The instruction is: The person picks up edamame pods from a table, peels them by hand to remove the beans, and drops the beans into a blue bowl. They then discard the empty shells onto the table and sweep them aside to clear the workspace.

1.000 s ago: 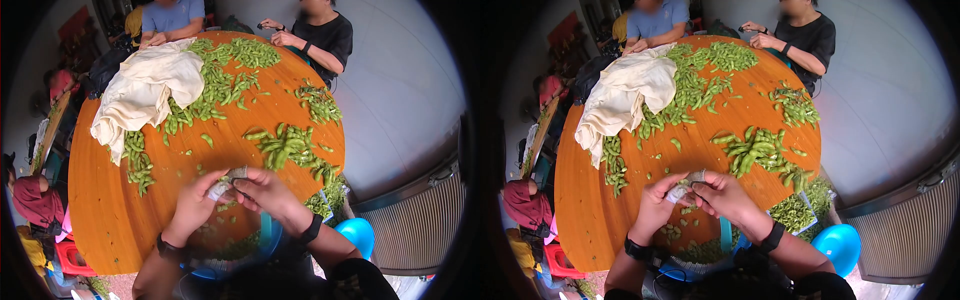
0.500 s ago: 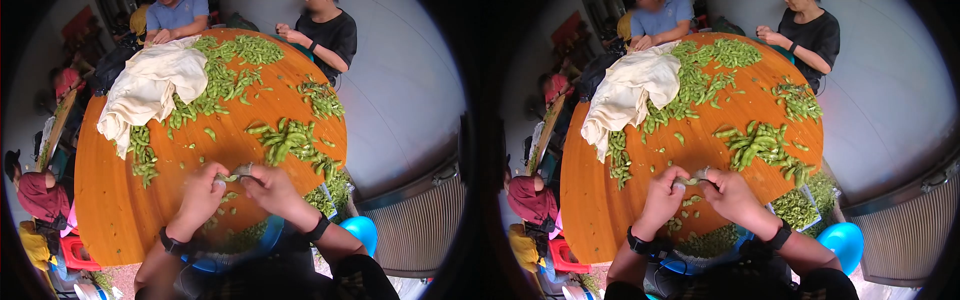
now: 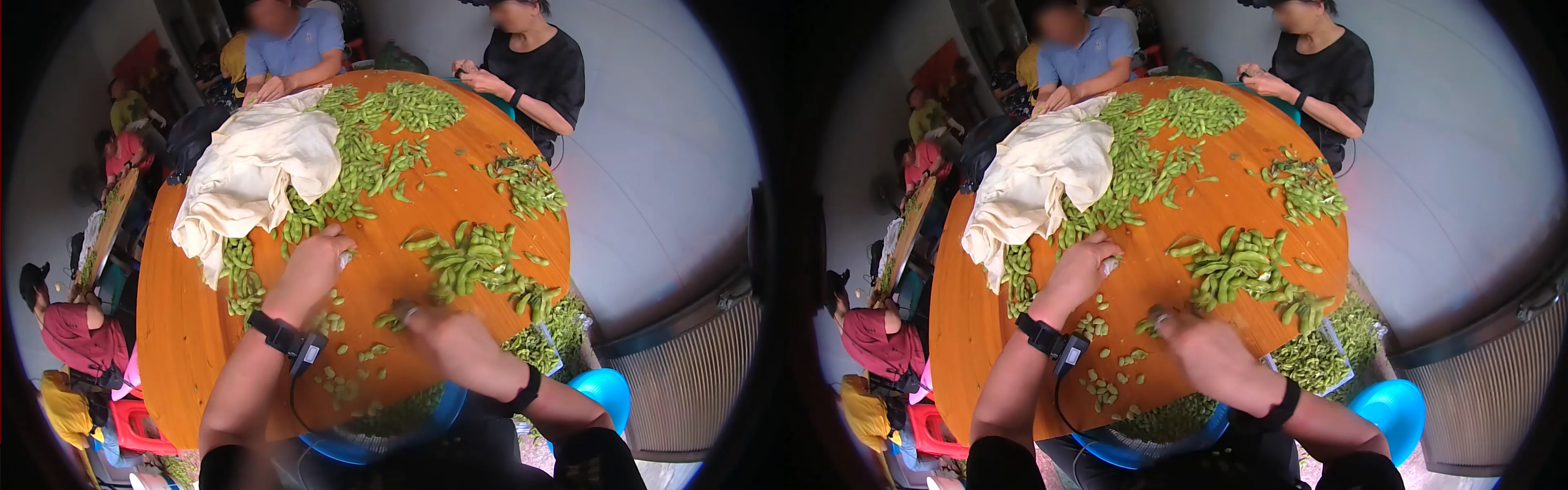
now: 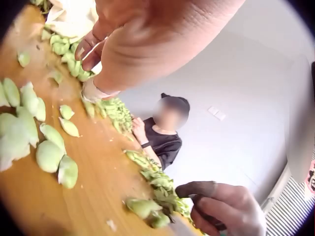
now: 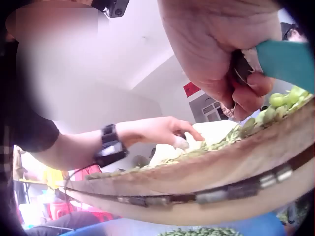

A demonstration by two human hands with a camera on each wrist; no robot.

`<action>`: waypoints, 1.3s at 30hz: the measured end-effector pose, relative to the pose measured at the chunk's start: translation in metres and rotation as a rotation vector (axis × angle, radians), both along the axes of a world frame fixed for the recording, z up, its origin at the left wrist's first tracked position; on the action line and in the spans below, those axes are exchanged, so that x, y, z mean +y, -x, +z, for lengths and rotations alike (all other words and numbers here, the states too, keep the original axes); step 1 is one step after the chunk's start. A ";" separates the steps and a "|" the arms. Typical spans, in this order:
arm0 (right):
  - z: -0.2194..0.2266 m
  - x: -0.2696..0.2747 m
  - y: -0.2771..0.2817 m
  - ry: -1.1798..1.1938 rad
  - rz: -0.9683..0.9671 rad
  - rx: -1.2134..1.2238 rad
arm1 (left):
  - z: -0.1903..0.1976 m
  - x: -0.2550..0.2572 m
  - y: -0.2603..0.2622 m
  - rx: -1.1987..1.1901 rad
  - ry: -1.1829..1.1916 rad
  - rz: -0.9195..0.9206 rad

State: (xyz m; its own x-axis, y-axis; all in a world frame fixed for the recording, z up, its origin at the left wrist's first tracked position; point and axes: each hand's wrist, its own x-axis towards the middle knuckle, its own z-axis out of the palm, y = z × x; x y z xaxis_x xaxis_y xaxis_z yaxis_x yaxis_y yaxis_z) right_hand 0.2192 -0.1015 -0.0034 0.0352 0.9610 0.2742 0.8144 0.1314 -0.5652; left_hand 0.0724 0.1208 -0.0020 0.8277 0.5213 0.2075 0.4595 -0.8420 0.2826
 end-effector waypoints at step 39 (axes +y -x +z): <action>-0.028 0.018 0.044 0.207 -0.140 1.159 | -0.031 -0.110 0.044 -0.399 0.415 -0.013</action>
State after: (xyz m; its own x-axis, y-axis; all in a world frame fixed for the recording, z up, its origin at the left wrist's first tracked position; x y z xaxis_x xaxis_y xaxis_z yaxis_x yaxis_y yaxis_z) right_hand 0.1752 -0.0838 -0.0311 0.2692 0.9512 -0.1506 -0.1971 -0.0987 -0.9754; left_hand 0.0280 0.0106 -0.0333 0.7341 0.6163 0.2851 0.2404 -0.6285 0.7398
